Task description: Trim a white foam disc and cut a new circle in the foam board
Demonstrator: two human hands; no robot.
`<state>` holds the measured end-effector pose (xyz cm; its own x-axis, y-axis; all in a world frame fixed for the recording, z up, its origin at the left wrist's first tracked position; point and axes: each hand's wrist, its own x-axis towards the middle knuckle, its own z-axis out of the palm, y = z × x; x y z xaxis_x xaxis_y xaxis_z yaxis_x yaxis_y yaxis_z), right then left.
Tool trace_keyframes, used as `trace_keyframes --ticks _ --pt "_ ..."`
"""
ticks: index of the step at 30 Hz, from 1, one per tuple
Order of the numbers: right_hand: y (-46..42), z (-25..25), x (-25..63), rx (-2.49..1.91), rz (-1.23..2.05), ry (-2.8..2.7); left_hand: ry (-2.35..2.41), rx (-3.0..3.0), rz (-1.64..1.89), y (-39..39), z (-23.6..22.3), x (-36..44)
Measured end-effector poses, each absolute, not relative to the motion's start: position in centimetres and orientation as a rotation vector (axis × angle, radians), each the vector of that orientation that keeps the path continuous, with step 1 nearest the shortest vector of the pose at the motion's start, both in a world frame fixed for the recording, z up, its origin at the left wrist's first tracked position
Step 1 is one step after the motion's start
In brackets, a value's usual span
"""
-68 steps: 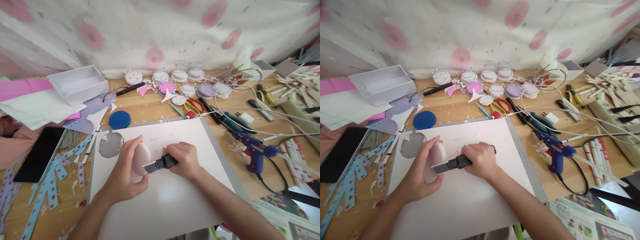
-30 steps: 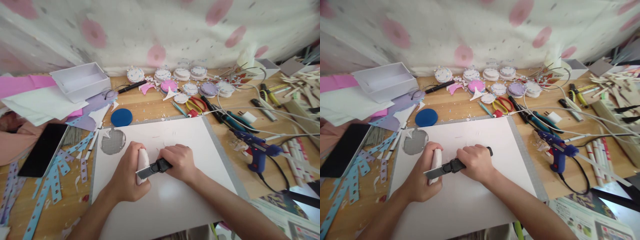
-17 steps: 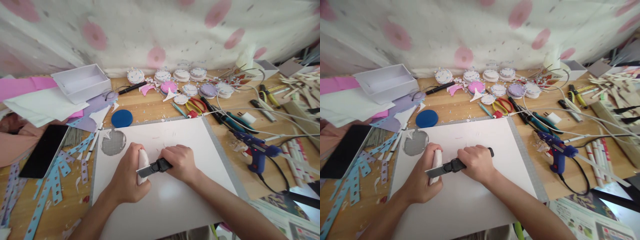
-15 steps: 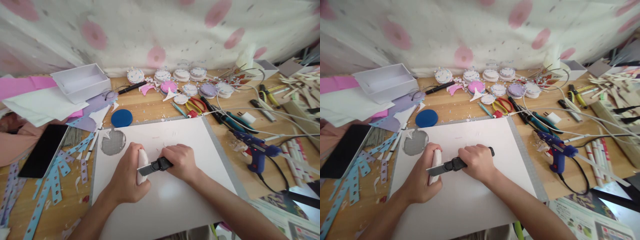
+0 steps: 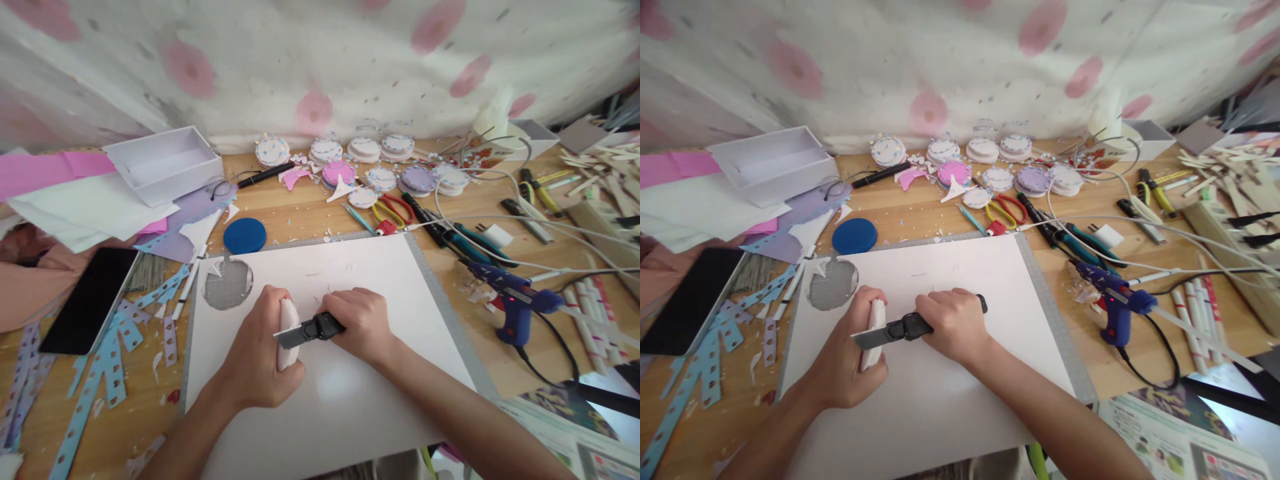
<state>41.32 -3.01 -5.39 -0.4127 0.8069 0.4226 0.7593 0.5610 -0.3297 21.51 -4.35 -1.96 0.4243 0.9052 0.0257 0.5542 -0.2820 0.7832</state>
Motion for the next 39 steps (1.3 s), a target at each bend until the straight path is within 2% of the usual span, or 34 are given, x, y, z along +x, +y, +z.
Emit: trace_keyframes --ticks 6,13,20,31,39 --pt "-2.6 -5.4 41.7 -1.344 0.052 -2.201 1.205 2.002 0.628 -4.6 -2.0 21.5" --pt "-3.0 -5.3 41.5 -1.224 0.152 -2.273 1.266 2.063 0.626 -4.4 -2.2 21.7" --pt "-3.1 -5.3 41.5 -1.228 0.064 -2.29 1.382 2.29 0.671 -4.3 -2.8 21.7" --pt "-2.7 -5.6 41.9 -1.249 0.076 -2.283 1.387 2.2 0.637 -4.4 -2.6 21.6" --pt "-0.7 -6.5 43.8 -1.682 -0.039 -2.074 1.229 1.8 0.621 -4.6 -1.8 21.4"
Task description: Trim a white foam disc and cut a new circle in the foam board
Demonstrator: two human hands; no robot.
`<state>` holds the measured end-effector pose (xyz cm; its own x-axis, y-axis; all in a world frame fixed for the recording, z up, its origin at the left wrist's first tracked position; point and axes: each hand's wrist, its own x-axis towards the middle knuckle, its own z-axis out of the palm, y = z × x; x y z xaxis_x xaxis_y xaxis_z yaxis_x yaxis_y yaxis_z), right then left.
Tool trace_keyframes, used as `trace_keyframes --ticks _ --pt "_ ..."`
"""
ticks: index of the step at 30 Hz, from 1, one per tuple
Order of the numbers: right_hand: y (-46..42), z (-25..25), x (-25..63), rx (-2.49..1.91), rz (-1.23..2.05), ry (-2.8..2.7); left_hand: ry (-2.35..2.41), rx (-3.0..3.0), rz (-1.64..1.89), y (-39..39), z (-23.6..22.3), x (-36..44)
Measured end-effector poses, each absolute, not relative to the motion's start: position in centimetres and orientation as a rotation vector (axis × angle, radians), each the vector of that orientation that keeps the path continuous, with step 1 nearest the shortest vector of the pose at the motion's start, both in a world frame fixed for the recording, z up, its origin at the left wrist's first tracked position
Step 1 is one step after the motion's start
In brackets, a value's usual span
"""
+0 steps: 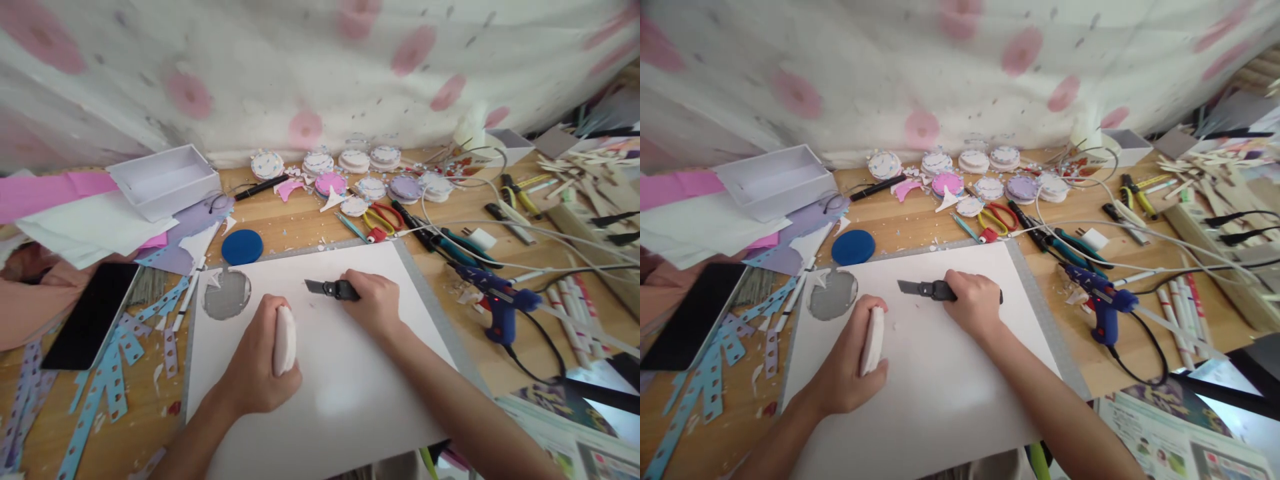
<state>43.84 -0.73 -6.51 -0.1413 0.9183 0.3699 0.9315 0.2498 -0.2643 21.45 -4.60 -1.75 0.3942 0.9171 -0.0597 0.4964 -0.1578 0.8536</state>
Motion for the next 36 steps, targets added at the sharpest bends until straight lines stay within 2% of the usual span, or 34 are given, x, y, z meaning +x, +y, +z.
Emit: trace_keyframes --ticks 6,12,16,21,23,27,29,32,36 --pt "0.2 -6.3 43.1 -1.835 -0.009 -2.054 0.75 1.071 0.848 -5.0 -0.2 21.5" --pt "0.3 -5.6 43.0 -1.887 0.013 -2.046 0.543 0.75 0.89 -7.0 1.4 22.2" --pt "0.6 -5.6 44.0 -1.798 0.008 -2.143 0.618 0.904 0.878 -8.1 0.6 21.5" --pt "-0.6 -4.4 45.0 -1.692 0.021 -2.163 1.018 1.501 0.883 -8.7 0.8 20.6" --pt "-2.3 -2.7 44.7 -1.567 0.205 -2.054 1.211 1.838 0.872 -8.8 1.3 20.9" --pt "-6.7 1.1 42.8 -1.177 1.224 -1.715 1.366 2.36 0.77 -8.9 1.8 22.0" --pt "-8.2 2.2 42.1 -1.057 1.573 -1.567 1.341 2.5 0.739 -9.0 1.8 22.3" --pt "-9.0 2.5 41.9 -1.035 1.7 -1.462 1.31 2.474 0.804 -9.4 1.6 22.0" --pt "-9.4 2.2 42.8 -1.063 1.687 -1.39 1.288 1.815 0.991 -10.5 2.0 21.6"
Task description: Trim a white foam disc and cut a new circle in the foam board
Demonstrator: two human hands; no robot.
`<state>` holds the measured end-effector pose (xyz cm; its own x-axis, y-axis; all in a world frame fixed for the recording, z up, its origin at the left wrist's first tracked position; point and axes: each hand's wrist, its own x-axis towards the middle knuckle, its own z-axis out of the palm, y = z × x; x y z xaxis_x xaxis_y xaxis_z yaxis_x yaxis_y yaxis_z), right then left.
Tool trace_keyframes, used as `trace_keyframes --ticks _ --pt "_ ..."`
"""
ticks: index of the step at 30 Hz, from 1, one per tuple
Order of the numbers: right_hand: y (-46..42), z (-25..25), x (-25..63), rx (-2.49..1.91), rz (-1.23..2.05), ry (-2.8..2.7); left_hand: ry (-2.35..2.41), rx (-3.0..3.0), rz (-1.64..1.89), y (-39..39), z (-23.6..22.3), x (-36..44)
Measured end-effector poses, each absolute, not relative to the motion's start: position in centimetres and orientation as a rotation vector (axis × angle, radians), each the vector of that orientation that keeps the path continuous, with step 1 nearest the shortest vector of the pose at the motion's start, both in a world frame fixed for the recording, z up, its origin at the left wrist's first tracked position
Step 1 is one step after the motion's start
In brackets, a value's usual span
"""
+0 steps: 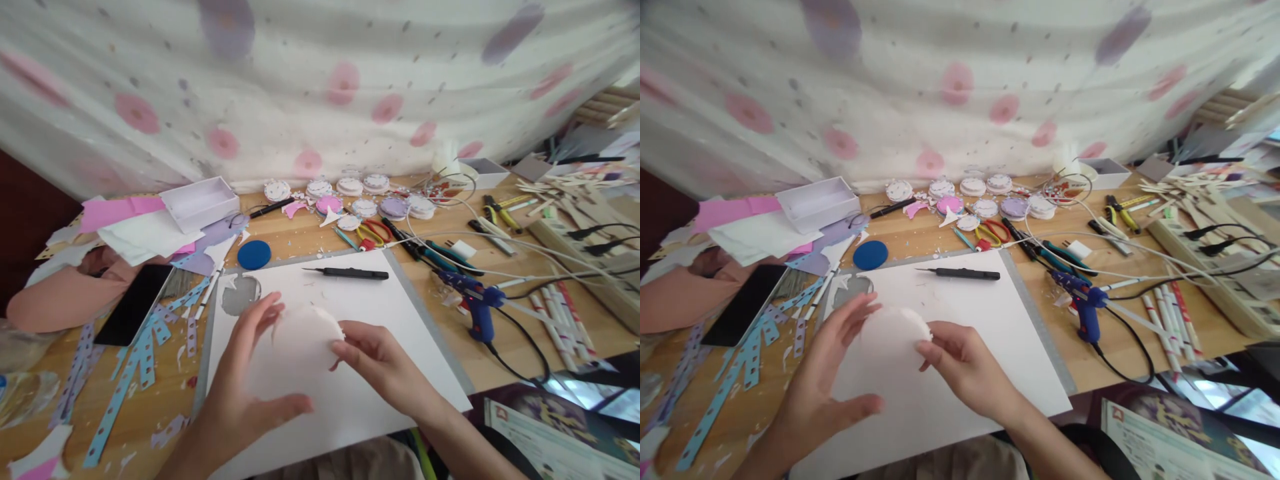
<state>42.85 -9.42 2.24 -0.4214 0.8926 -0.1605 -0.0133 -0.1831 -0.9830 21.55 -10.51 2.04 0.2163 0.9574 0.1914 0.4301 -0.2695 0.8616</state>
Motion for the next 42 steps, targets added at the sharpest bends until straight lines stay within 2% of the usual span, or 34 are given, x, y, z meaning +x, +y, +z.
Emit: trace_keyframes --ticks 5,10,15,19,28,31,37,42 --pt "-10.7 2.4 43.0 -1.014 1.693 -1.357 1.559 1.136 1.121 -12.3 3.7 22.9" --pt "-11.9 2.4 42.9 -1.049 1.617 -1.431 1.616 1.238 1.263 -13.1 4.7 23.3" --pt "-12.4 2.5 42.5 -1.082 1.507 -1.485 1.525 1.568 1.22 -12.9 5.1 21.9" --pt "-12.6 2.4 42.0 -1.079 1.496 -1.462 1.491 1.62 1.189 -12.7 5.2 21.3" --pt "-12.0 2.4 41.8 -1.08 1.463 -1.485 1.527 0.822 1.258 -11.8 1.7 20.8" --pt "-11.6 2.5 42.3 -1.042 1.231 -1.469 1.44 0.629 1.291 -11.0 1.1 20.1" --pt "-11.2 3.3 42.1 -1.078 0.511 -1.824 1.466 0.424 1.291 -10.3 2.4 20.1" --pt "-11.2 3.6 41.5 -1.077 0.23 -1.93 1.46 0.478 1.262 -10.6 2.6 20.4"
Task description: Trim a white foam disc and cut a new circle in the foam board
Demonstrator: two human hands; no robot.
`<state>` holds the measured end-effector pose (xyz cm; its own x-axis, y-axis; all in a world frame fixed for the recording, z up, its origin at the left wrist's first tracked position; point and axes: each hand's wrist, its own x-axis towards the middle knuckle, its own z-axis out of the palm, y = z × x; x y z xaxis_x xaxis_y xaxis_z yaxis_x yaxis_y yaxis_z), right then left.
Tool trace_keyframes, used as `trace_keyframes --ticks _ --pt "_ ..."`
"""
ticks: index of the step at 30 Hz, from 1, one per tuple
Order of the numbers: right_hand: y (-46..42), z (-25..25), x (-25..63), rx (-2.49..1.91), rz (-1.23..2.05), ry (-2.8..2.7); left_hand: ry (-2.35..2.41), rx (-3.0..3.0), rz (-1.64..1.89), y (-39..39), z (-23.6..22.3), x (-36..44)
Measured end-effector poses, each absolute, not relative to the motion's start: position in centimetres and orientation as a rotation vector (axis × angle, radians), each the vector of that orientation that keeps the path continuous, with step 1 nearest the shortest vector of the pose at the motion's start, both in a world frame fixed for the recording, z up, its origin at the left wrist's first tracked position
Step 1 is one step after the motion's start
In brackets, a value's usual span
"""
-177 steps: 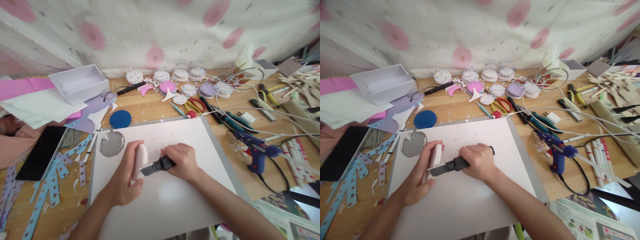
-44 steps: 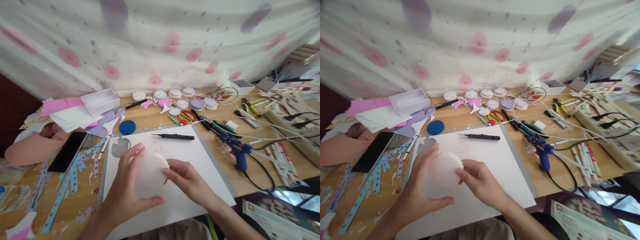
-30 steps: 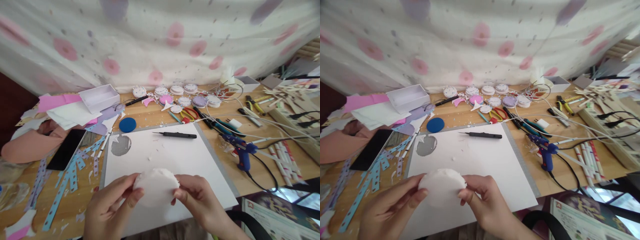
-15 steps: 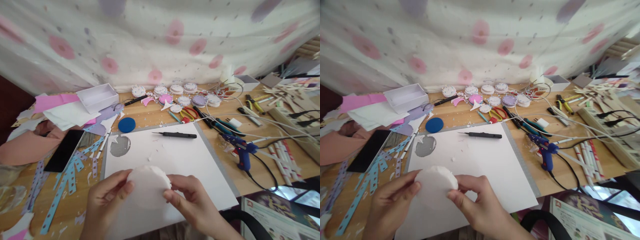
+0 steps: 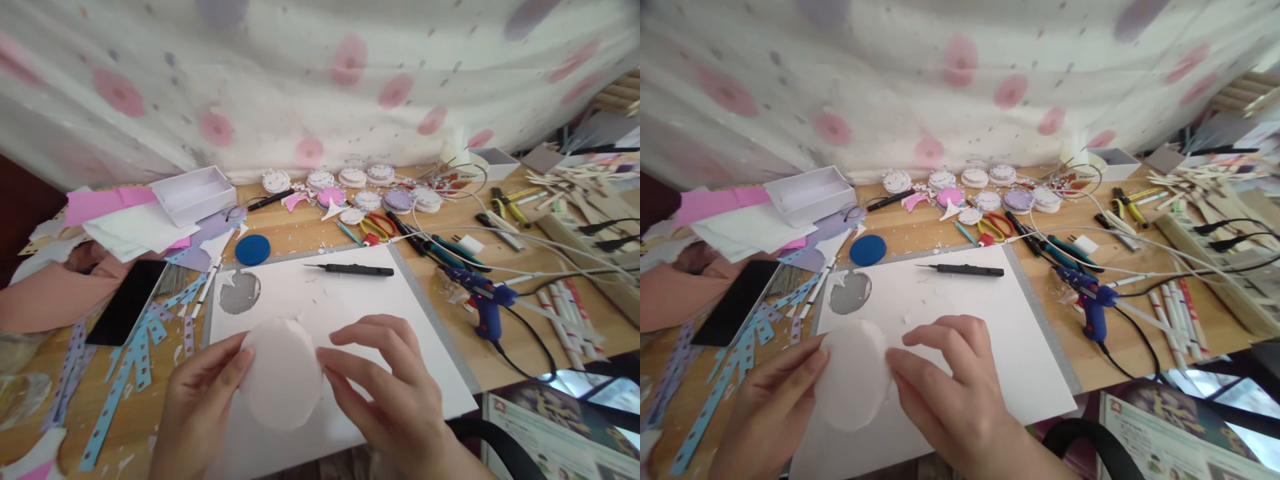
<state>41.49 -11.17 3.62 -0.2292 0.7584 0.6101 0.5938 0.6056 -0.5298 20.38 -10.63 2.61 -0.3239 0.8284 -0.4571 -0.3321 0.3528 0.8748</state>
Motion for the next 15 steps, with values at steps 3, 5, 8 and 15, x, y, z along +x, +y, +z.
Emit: trace_keyframes --ticks 3,5,8,15 --pt "-11.1 3.6 41.5 -1.073 0.142 -1.947 1.441 0.516 1.223 -10.9 2.3 20.2" --pt "-11.0 3.7 41.7 -1.075 0.095 -1.925 1.433 0.522 1.215 -10.9 2.2 20.1" --pt "-10.6 4.0 42.0 -1.125 0.066 -1.832 1.442 0.523 1.24 -10.9 2.1 20.1" --pt "-10.4 3.9 41.6 -1.061 0.246 -1.967 1.458 0.574 1.205 -10.9 1.2 19.4"
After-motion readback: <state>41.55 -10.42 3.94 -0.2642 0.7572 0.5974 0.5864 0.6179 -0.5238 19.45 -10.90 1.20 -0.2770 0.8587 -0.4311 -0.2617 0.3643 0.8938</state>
